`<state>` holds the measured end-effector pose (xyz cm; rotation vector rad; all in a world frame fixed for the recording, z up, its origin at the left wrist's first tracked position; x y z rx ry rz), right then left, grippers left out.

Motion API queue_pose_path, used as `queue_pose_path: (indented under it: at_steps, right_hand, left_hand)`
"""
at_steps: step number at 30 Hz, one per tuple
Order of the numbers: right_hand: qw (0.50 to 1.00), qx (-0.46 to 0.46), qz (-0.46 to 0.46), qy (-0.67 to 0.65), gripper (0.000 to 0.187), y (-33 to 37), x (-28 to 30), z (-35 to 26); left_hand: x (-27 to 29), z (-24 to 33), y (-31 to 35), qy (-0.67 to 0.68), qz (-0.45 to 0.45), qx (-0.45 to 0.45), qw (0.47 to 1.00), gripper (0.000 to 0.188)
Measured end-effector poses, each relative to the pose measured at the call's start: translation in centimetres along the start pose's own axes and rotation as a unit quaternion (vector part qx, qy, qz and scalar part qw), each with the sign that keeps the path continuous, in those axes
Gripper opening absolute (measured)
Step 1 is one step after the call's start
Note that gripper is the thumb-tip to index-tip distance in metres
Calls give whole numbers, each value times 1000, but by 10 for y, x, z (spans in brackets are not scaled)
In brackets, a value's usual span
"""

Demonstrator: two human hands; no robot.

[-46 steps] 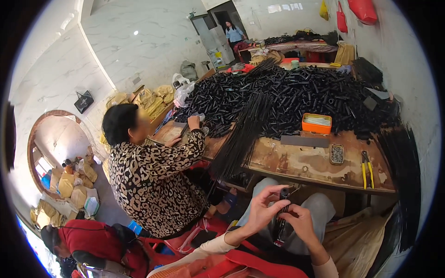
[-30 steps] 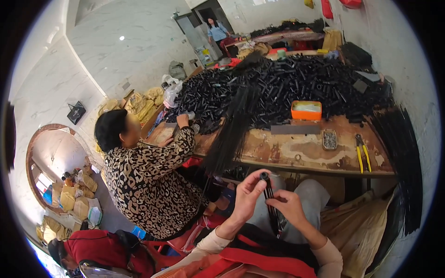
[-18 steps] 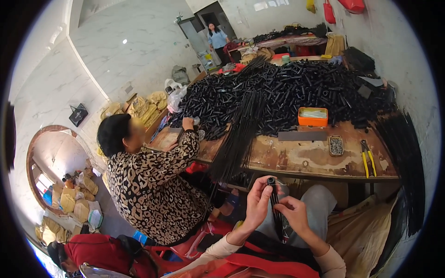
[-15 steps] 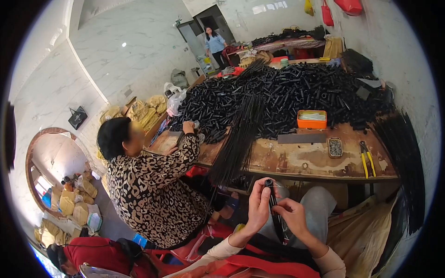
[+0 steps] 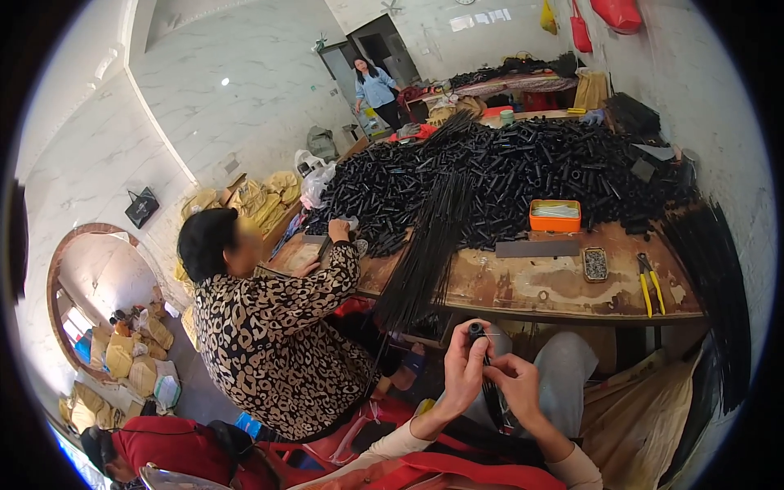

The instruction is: Trimming and assembling black cable bundles at a production workbench.

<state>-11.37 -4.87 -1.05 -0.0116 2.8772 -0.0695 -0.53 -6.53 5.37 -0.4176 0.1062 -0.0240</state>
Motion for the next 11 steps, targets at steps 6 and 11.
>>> queue_pose_path:
  at_steps: [6,11]
  right_hand:
    - [999,-10,10,-34,7,0,5,10]
    - [999,-12,2,-38,7,0,5,9]
  left_hand:
    - [-3,-1,3,-4,-7,11,1000,20]
    - [-4,-5,5,-33,-29,14,999,22]
Point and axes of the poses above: each hand's wrist, its own y-axis away from the middle knuckle, its own x-axis out of the back of the hand, z = x × y, the point moved 5 cm from there along -y, towards the middle knuckle, and after that the axes turned 4 degrees about -y, right-handed, at the moved point
